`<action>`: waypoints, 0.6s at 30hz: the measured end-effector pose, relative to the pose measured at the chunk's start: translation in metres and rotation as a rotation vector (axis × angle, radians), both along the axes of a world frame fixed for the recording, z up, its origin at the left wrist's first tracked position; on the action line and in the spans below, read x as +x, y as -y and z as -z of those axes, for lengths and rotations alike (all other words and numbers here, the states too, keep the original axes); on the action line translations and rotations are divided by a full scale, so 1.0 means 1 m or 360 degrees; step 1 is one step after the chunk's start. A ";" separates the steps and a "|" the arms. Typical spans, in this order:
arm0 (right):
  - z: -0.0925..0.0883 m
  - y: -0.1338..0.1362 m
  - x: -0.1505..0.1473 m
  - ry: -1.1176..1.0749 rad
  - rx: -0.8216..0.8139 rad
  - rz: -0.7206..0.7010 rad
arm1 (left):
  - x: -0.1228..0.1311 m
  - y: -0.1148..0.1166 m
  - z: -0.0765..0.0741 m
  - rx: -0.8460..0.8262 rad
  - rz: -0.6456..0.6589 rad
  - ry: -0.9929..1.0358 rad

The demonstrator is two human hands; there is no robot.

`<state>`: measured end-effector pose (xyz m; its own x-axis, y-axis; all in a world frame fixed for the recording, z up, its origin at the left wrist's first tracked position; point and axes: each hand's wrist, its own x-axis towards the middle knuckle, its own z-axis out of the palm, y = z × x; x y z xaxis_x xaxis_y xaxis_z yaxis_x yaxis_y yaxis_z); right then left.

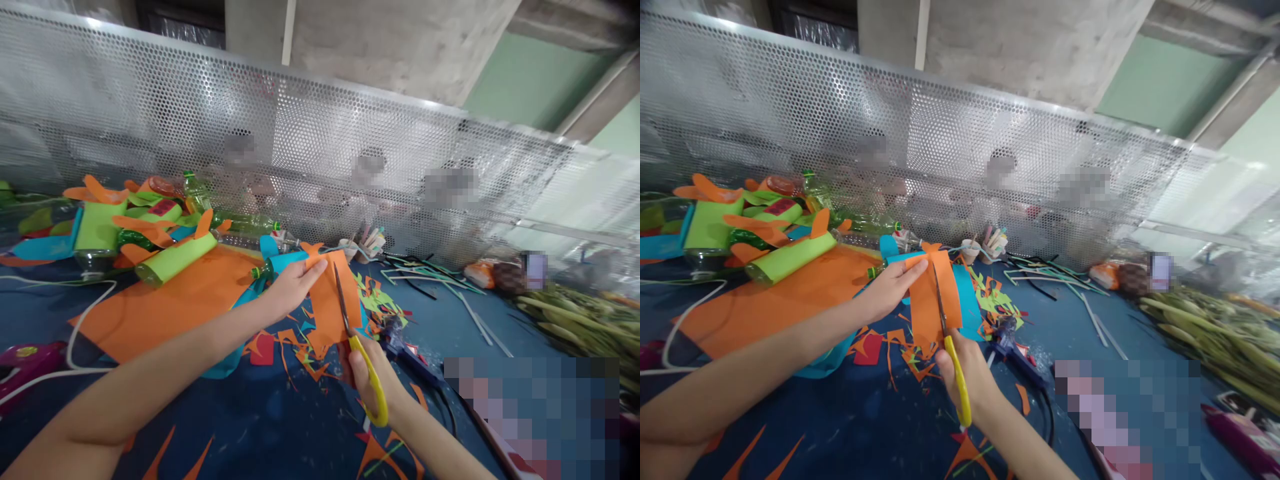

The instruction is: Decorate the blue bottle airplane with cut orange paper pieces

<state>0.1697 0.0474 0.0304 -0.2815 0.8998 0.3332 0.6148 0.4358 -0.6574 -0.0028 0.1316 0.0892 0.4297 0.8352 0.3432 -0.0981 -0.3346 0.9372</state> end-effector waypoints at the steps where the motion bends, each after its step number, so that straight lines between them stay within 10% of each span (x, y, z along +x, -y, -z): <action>1: 0.001 0.000 0.000 -0.0009 -0.0016 0.0000 | 0.000 0.001 -0.001 0.0007 -0.0002 -0.0007; 18: 0.007 0.001 -0.001 -0.0110 -0.0020 0.0088 | 0.000 -0.003 0.003 -0.0108 0.0146 0.0134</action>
